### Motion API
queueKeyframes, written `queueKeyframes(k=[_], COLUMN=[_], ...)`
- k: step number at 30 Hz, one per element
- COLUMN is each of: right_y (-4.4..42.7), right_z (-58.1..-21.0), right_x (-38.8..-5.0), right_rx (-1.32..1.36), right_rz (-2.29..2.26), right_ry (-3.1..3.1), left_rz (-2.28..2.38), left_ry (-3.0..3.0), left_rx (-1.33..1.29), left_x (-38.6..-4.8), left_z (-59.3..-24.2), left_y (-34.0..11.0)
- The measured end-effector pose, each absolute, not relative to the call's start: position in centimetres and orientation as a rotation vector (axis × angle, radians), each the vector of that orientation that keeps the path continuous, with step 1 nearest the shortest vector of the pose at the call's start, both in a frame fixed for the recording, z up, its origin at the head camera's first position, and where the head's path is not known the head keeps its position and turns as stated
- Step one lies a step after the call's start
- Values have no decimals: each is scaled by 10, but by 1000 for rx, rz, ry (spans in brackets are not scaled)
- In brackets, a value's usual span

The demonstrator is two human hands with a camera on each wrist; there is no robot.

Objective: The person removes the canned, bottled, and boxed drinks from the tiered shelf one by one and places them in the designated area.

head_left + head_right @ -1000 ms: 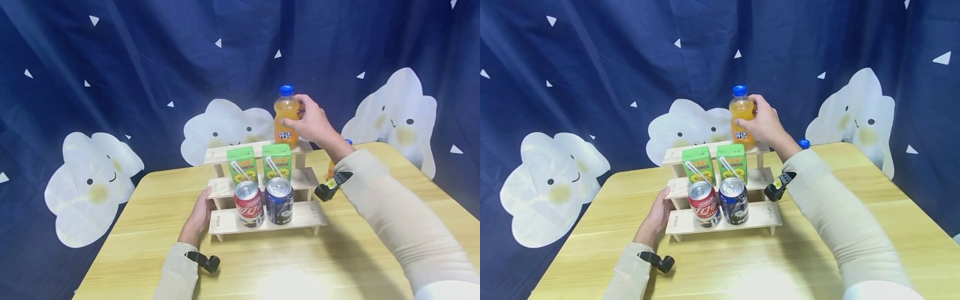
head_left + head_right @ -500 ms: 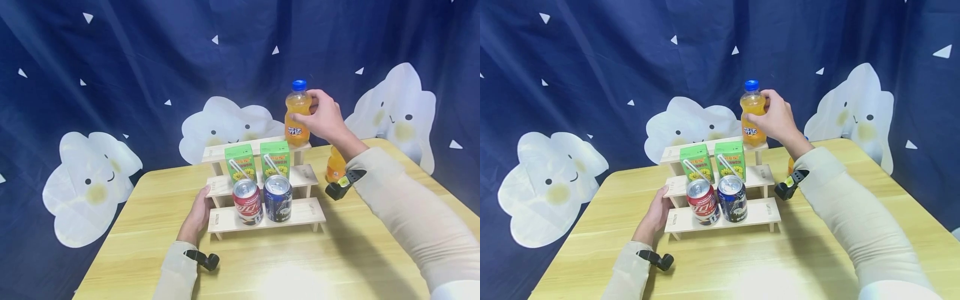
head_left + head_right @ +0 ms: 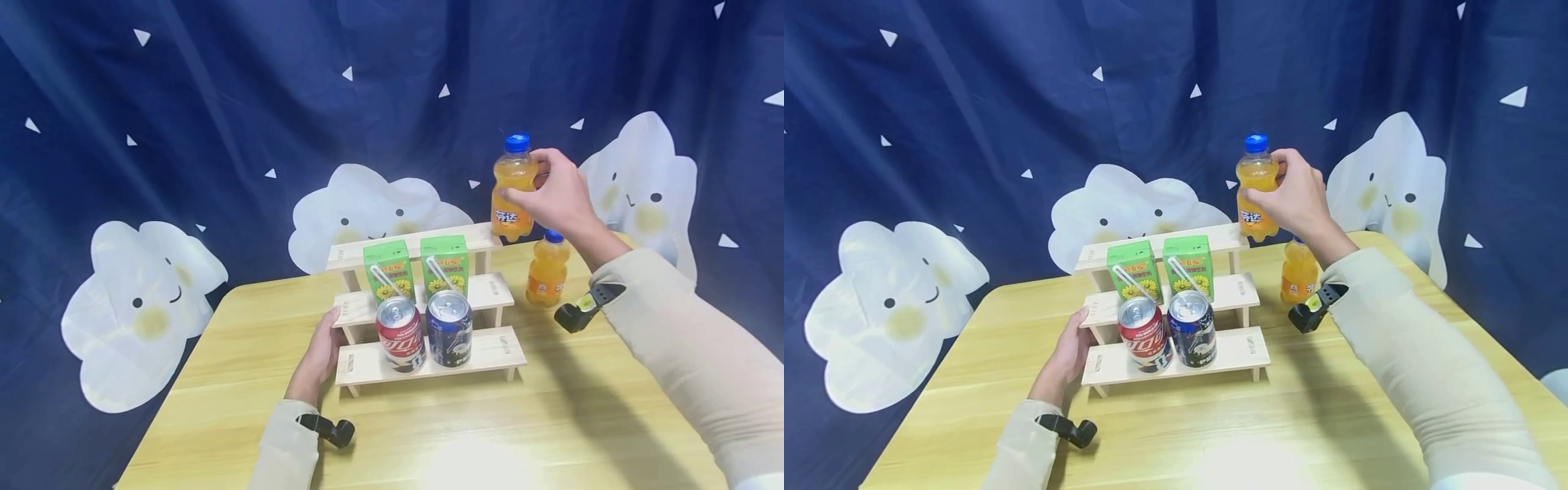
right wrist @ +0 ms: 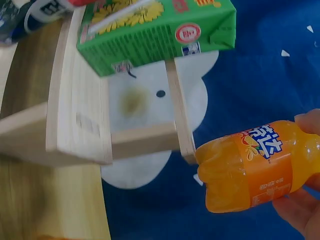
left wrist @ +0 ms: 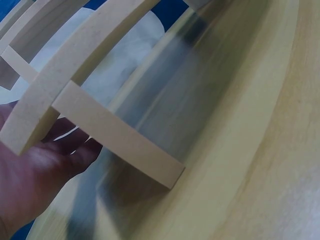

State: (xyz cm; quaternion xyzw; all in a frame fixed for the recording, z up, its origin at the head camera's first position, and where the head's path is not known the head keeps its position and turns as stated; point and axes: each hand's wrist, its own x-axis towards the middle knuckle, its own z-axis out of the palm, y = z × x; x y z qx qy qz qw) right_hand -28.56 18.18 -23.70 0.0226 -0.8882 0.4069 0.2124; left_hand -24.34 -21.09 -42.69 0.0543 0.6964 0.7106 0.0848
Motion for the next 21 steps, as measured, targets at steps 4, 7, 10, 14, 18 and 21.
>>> queueKeyframes(k=[4,7,10,14,18,21], right_y=[193,201,209,219,228,234], right_z=[-238,-239,-240,-242,-243,-244], right_x=[-284,-283,-282,-281,-281,-280], right_rx=[42,23,-8,-38,-62,-84], right_rz=[1103,1093,1084,1094,1093,1079], right_ry=[-2467,-2480,-2501,-2513,-2517,-2523], left_rz=[2105,2109,2105,2109,2111,2127], left_ry=[2071,2064,2064,2058,2064,2059], left_rx=[162,157,165,165,170,166], left_x=[-242,-242,-242,-242,-242,-242], left_z=[-427,-426,-427,-427,-426,-427], left_y=[-212,-212,-212,-212,-212,-212])
